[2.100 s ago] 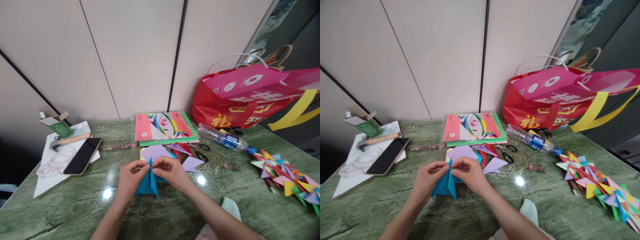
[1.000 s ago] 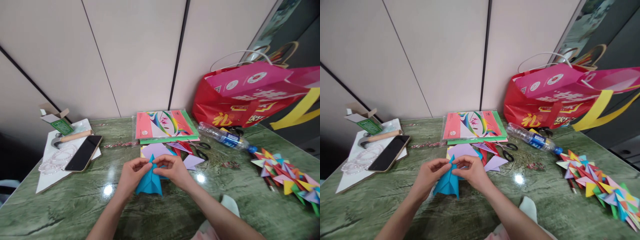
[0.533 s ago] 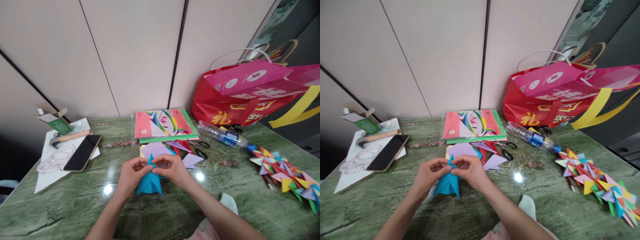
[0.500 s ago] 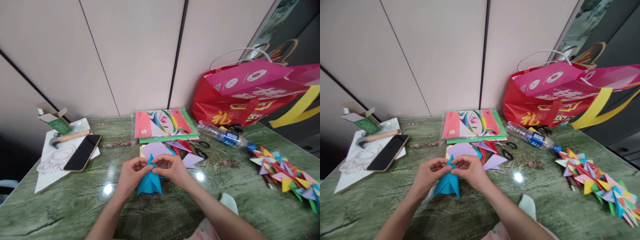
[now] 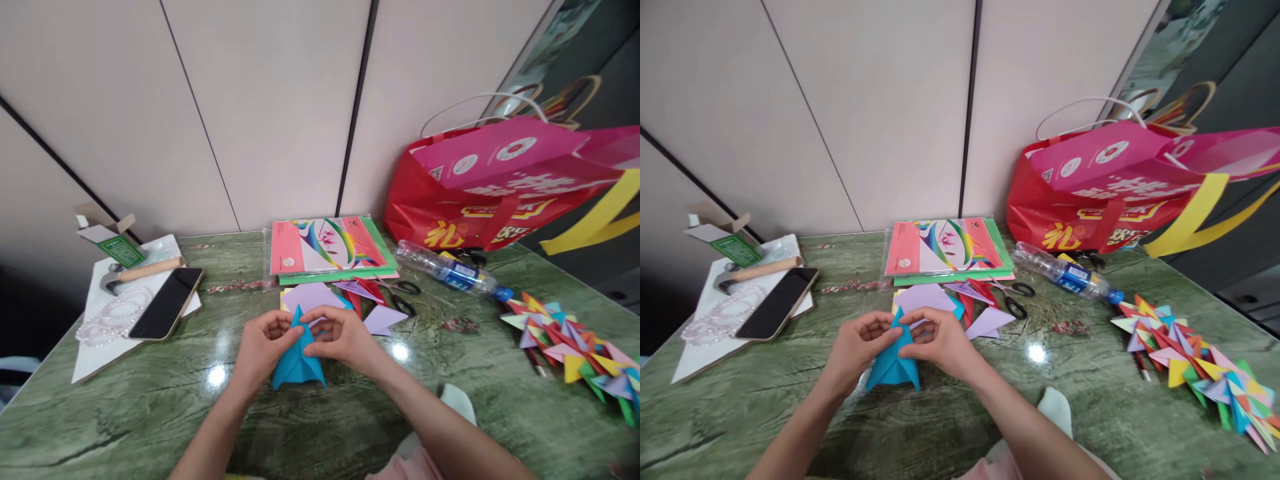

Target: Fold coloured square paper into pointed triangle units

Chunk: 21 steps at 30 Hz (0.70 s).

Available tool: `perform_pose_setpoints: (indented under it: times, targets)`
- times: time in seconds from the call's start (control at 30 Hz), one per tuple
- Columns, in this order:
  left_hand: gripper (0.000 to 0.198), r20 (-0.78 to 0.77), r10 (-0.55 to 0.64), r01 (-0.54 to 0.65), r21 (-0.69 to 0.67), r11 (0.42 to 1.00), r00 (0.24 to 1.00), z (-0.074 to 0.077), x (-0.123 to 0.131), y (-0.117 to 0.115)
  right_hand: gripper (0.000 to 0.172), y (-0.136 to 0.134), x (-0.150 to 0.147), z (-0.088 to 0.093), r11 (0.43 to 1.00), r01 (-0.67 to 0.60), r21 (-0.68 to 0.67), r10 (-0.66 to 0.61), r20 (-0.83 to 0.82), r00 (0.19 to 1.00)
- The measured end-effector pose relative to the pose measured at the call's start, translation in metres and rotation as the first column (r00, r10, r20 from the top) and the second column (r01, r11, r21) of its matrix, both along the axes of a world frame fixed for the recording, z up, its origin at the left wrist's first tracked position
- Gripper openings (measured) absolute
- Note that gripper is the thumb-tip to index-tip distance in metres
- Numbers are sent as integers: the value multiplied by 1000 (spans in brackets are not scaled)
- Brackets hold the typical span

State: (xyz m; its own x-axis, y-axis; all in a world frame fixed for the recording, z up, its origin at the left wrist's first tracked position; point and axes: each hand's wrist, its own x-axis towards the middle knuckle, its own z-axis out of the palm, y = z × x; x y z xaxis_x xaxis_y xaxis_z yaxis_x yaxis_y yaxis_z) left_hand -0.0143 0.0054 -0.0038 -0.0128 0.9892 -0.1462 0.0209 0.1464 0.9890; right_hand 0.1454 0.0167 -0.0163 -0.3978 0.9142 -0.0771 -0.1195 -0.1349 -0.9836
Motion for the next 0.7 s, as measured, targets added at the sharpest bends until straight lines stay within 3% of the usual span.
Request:
perform_pose_setpoints:
  times: [0.7]
  targets:
    - [23,10,-23,23,-10,1000,1000,2,0,0,41,0,0,0,1000,15,5,-15,8,1000]
